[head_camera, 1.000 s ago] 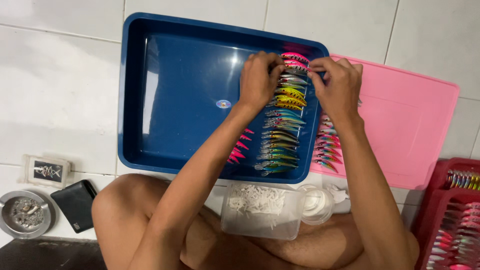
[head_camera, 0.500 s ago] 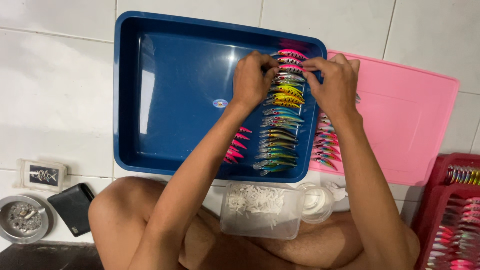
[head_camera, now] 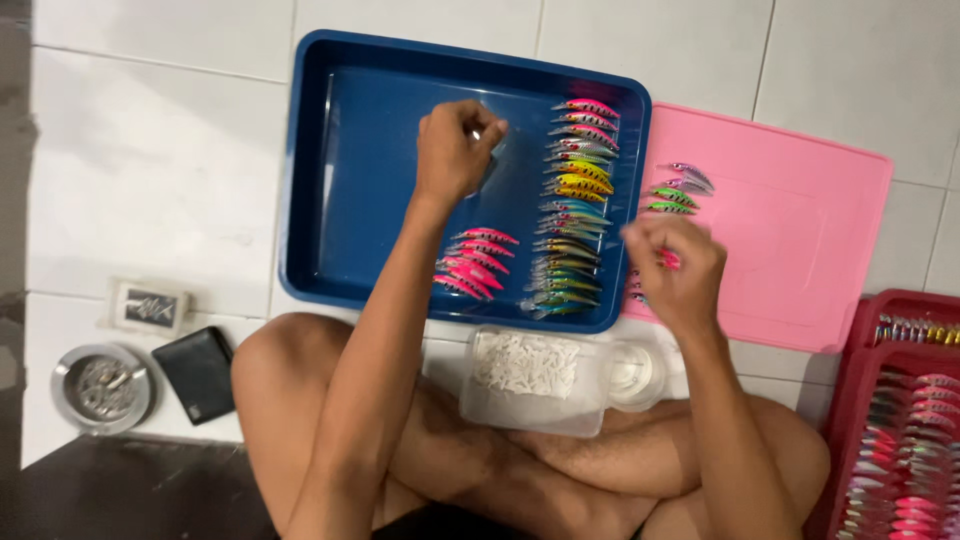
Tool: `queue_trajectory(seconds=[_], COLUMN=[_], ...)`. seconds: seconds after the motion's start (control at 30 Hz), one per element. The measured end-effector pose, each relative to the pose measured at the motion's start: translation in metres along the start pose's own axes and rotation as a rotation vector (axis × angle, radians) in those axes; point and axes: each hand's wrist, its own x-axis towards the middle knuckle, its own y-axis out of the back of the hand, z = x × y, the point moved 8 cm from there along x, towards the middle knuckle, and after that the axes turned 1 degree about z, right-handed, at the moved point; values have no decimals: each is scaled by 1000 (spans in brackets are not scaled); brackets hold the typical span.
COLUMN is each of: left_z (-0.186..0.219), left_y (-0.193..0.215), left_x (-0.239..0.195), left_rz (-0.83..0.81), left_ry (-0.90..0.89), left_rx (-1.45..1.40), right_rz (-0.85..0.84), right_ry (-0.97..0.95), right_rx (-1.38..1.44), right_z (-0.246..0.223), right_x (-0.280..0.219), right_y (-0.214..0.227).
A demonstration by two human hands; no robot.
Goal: The person sits on the floor and assembles fishing lures by inserting small white plastic pieces into the body of pink lures. They pick up a lure, insert the piece, and place it into a blue tray, repeating this process for multiple lures.
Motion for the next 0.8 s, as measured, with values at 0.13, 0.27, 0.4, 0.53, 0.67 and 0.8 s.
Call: queue_trajectory(seconds=[0.13,0.27,0.4,0.53,0.67,0.8], left_z=[-9,20,24,17,9,12], left_y=[-9,-42,-80,-91,-91,-82], left_x=[-19,-28,-25,-14,-5,1], left_rz=[-29,-63,-111,-152,-128,-54], left_ry=[157,-143,-241,-219,-236,-254], left_rx=[8,4,136,154,131,34], right_rz=[-13,-12,-26,-29,-28,26], right_ry=[-47,-192,-197,-252,-199,-5], right_rx=[74,149,165,166,83,-136], right_z=[-24,-23,-14,7,25,40], right_x=[-54,-83,-75,-67,-35,30], right_y=[2,-10,-14,-19,-21,-20])
